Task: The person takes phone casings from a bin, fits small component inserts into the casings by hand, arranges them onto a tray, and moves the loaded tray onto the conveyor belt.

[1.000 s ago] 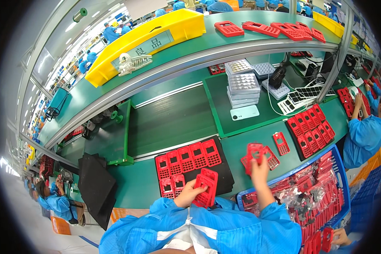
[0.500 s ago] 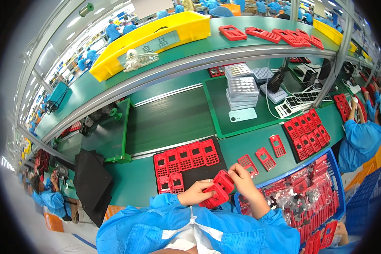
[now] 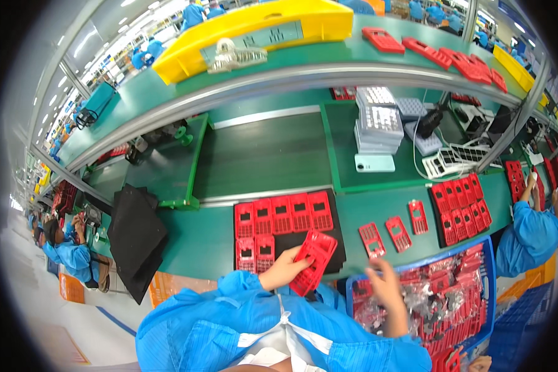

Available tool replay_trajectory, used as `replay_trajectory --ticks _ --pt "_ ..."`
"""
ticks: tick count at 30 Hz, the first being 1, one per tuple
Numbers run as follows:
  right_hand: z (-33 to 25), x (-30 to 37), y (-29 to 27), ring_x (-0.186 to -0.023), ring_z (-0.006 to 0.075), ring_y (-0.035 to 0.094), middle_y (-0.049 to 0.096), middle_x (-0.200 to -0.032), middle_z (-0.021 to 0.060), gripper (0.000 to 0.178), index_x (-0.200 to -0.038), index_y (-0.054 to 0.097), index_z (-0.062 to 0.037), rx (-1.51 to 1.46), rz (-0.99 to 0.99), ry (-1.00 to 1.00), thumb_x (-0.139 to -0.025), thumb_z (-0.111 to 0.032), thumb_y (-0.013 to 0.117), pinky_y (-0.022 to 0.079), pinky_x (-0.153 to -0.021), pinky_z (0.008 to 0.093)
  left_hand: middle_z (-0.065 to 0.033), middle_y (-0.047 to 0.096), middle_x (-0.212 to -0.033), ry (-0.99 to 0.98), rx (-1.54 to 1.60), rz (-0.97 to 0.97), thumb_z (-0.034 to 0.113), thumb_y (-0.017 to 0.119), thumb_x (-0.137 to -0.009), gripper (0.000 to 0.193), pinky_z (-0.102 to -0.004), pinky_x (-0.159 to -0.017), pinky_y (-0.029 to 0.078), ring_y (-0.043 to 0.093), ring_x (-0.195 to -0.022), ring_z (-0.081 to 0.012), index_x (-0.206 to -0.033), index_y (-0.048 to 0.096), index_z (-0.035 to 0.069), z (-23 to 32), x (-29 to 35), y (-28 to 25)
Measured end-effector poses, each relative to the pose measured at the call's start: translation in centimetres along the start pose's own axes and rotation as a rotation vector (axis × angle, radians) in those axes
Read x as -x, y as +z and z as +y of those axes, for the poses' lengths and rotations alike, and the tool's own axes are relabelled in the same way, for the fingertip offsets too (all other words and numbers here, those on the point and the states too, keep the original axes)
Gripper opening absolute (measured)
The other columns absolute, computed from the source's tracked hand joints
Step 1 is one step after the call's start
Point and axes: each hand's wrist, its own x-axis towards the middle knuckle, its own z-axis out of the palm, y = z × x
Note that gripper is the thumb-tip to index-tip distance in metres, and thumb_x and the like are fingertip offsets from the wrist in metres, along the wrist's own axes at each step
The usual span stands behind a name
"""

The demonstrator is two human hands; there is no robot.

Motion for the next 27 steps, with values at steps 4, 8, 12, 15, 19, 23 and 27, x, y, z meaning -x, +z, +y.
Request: replay_trajectory --ticks 4,8,12,15,19,23,27 --pt "1.7 -1.1 11.1 -0.113 0.016 0.052 0.058 -0.121 0.0085 0.04 -0.135 0.044 -0.0013 -0.659 -0.183 0.17 -0.1 -0.019 0.047 0.045 -0.093 0.03 -0.0037 0.064 -0.103 0.132 -0.167 -0.04 0.012 0.055 -0.095 0.025 -0.0281 -0.085 0.047 0.054 -0.096 -0.0094 -0.117 0.058 -0.001 -1.7 -1.4 -0.6" --pt "1.9 -4.2 12.3 -0.08 0.0104 0.057 0.065 -0.091 0.0038 0.022 -0.105 0.062 -0.0004 -0.728 0.115 0.184 -0.097 -0.018 0.051 0.046 -0.071 0.0272 -0.0038 0.066 -0.094 0.098 -0.173 0.201 0.008 0.058 -0.091 0.018 -0.0266 -0.076 0.049 0.058 -0.088 -0.0081 -0.106 0.062 -0.001 -4.0 0.1 -3.6" --pt "0.5 -6.6 11.1 -0.074 0.0177 0.064 0.065 -0.079 0.0156 0.026 -0.107 0.059 0.0028 0.0 0.139 0.171 -0.095 -0.02 0.053 0.049 -0.065 0.0327 -0.002 0.066 -0.092 0.124 -0.009 0.663 0.007 0.059 -0.089 0.015 -0.0263 -0.072 0.049 0.06 -0.083 -0.0111 -0.103 0.064 0.003 -5.7 2.0 -8.6" --pt "-0.4 -8.0 13.9 -0.081 0.0409 0.064 0.065 -0.084 0.025 0.029 -0.109 0.059 0.0015 0.237 0.101 -0.092 -0.092 -0.022 0.056 0.05 -0.07 0.0453 -0.0027 0.066 -0.099 0.265 0.107 0.908 0.014 0.06 -0.094 0.018 -0.0263 -0.076 0.05 0.061 -0.088 -0.0116 -0.107 0.065 0.004 -5.8 4.1 -13.7" --pt "-2.5 -8.0 19.2 -0.081 0.037 0.066 0.067 -0.086 0.0204 0.04 -0.121 0.051 0.0015 0.189 -0.124 0.033 -0.089 -0.019 0.062 0.052 -0.073 0.0425 -0.0044 0.066 -0.101 0.3 0.196 1.091 0.012 0.056 -0.094 0.021 -0.0268 -0.075 0.053 0.064 -0.088 -0.0146 -0.113 0.061 0.003 -5.4 7.3 -17.7" --pt "-1.7 -8.4 22.1 -0.085 0.0338 0.068 0.067 -0.094 0.0185 0.049 -0.128 0.045 0.0035 -0.019 -0.188 0.095 -0.086 -0.012 0.065 0.053 -0.075 0.0388 -0.0053 0.065 -0.105 0.241 0.234 1.036 0.01 0.054 -0.095 0.024 -0.027 -0.078 0.052 0.064 -0.091 -0.0148 -0.116 0.06 0.003 -6.5 7.9 -18.1" --pt "-2.6 -7.5 23.8 -0.118 0.0397 0.049 0.05 -0.127 0.0258 0.059 -0.135 0.041 0.0031 0.221 -0.206 -0.232 -0.085 -0.018 0.065 0.04 -0.099 0.043 -0.005 0.065 -0.107 0.066 0.222 0.839 0.009 0.052 -0.095 0.026 -0.0278 -0.083 0.05 0.062 -0.095 -0.0144 -0.118 0.059 0.002 -7.5 7.3 -17.0"
